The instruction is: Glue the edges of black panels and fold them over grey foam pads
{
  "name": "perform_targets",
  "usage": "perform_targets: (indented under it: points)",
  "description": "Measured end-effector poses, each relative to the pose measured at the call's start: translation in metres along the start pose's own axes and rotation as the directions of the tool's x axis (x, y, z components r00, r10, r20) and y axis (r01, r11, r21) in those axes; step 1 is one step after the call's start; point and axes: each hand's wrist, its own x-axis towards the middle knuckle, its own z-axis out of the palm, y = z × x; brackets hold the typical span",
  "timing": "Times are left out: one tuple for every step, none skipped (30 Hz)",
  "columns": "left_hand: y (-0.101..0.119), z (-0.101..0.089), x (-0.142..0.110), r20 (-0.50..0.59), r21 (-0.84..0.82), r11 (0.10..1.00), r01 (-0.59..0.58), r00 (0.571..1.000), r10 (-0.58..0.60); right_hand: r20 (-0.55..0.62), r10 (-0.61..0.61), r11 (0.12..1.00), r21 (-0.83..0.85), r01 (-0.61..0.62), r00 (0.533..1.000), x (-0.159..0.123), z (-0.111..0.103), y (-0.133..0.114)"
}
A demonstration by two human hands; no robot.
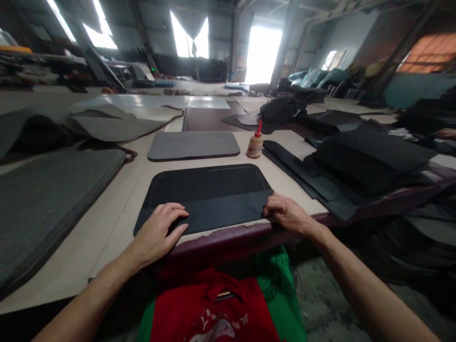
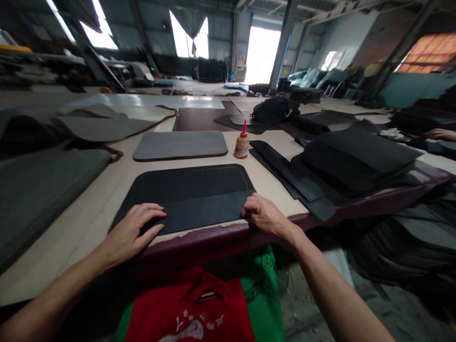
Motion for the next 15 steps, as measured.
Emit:
perform_targets:
  points:
    - [0.000, 0.000, 0.000, -0.002, 0.001, 1.000, 0.002, 1.000, -0.002, -0.034, -0.007, 1.000, -0.007, 0.006, 0.999, 0.000, 0.001, -0.001]
    - [0.001, -0.001, 0.000, -0.005, 0.002, 1.000, 0.001, 1.000, -0.001, -0.054, -0.017, 1.000, -0.016, 0.016, 0.998, 0.000, 0.001, -0.002]
    - [0.001, -0.001, 0.000, -0.007, 0.003, 1.000, 0.000, 1.000, 0.000, -0.043, -0.029, 0.999, -0.019, 0.028, 0.999, 0.000, 0.002, -0.003]
    - [0.002, -0.001, 0.000, -0.008, 0.003, 1.000, -0.003, 1.000, 0.003, -0.008, -0.039, 0.999, -0.010, 0.039, 0.999, 0.001, 0.003, -0.005]
    - [0.002, -0.002, 0.000, -0.009, 0.002, 1.000, -0.005, 1.000, 0.005, 0.029, -0.041, 0.999, 0.006, 0.041, 0.999, 0.002, 0.003, -0.008]
    - [0.002, -0.002, 0.000, -0.010, 0.001, 1.000, -0.007, 1.000, 0.007, 0.055, -0.036, 0.999, 0.028, 0.034, 0.998, 0.003, 0.003, -0.012]
    - [0.001, -0.002, 0.000, -0.013, 0.001, 1.000, -0.010, 1.000, 0.010, 0.058, -0.031, 0.998, 0.048, 0.028, 0.998, 0.004, 0.004, -0.017]
    - [0.001, -0.002, 0.000, -0.020, 0.003, 1.000, -0.014, 1.000, 0.014, 0.034, -0.033, 0.998, 0.062, 0.031, 0.999, 0.006, 0.006, -0.023]
    - [0.000, -0.001, 0.000, -0.028, 0.007, 1.000, -0.018, 0.999, 0.018, -0.012, -0.039, 0.997, 0.069, 0.040, 0.999, 0.009, 0.009, -0.030]
    - [-0.001, -0.001, 0.000, -0.035, 0.012, 1.000, -0.023, 0.999, 0.023, -0.062, -0.051, 0.996, 0.072, 0.055, 0.997, 0.011, 0.013, -0.038]
    - [-0.002, 0.000, 0.000, -0.041, 0.017, 0.999, -0.029, 0.999, 0.030, -0.096, -0.068, 0.995, 0.068, 0.074, 0.993, 0.014, 0.019, -0.046]
    - [-0.003, 0.001, -0.001, -0.047, 0.023, 0.999, -0.034, 0.998, 0.035, -0.110, -0.090, 0.994, 0.052, 0.096, 0.990, 0.017, 0.026, -0.053]
    - [-0.004, 0.001, -0.001, -0.050, 0.026, 0.999, -0.036, 0.998, 0.037, -0.109, -0.107, 0.994, 0.024, 0.110, 0.988, 0.020, 0.034, -0.059]
    - [-0.005, 0.002, -0.001, -0.049, 0.027, 0.999, -0.036, 0.998, 0.038, -0.099, -0.109, 0.994, -0.014, 0.108, 0.989, 0.022, 0.042, -0.063]
    - [-0.006, 0.002, -0.001, -0.045, 0.026, 0.999, -0.036, 0.998, 0.038, -0.092, -0.095, 0.994, -0.059, 0.090, 0.991, 0.023, 0.050, -0.065]
